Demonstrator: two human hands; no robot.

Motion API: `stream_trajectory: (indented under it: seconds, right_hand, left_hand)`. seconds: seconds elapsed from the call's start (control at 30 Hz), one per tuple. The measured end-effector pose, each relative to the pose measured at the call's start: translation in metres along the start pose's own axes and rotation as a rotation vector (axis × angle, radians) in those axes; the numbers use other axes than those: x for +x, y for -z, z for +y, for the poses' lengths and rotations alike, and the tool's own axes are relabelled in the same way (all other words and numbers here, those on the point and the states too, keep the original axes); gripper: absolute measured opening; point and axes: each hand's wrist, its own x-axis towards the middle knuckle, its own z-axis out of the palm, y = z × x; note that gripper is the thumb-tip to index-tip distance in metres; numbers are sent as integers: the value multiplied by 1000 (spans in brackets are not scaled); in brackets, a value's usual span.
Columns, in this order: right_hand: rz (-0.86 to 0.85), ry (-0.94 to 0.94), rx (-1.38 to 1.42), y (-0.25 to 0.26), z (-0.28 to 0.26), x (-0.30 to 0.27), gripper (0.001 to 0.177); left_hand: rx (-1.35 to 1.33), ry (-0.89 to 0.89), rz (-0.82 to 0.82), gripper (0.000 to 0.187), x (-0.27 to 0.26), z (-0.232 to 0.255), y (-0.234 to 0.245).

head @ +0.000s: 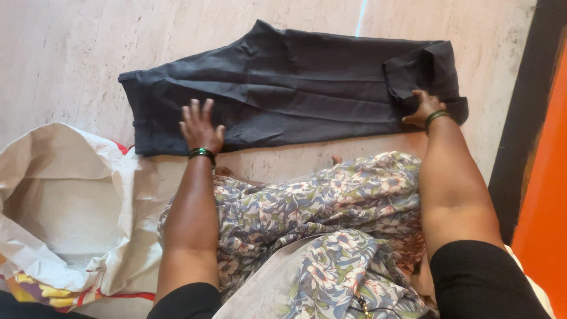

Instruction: The person folds a pair of dark trousers by hand on the floor, places them into a white bag, and then picks up a light-colored button-down shirt to begin fastening the buttons.

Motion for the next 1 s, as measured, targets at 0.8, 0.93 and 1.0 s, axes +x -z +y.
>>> stream_trajectory:
  seconds: [0.8, 0.93, 1.0]
  right_hand:
    - [166, -486, 47, 13, 45, -11, 99]
    - [173, -461, 77, 0, 82, 12, 44]
    - [195, -475, 53, -6, 97, 16, 36]
  left_hand:
    - [373, 42, -824, 121, -46, 100, -22]
    - [355, 41, -832, 126, -45, 101, -19]
    - [349, 46, -838, 126, -45, 100, -20]
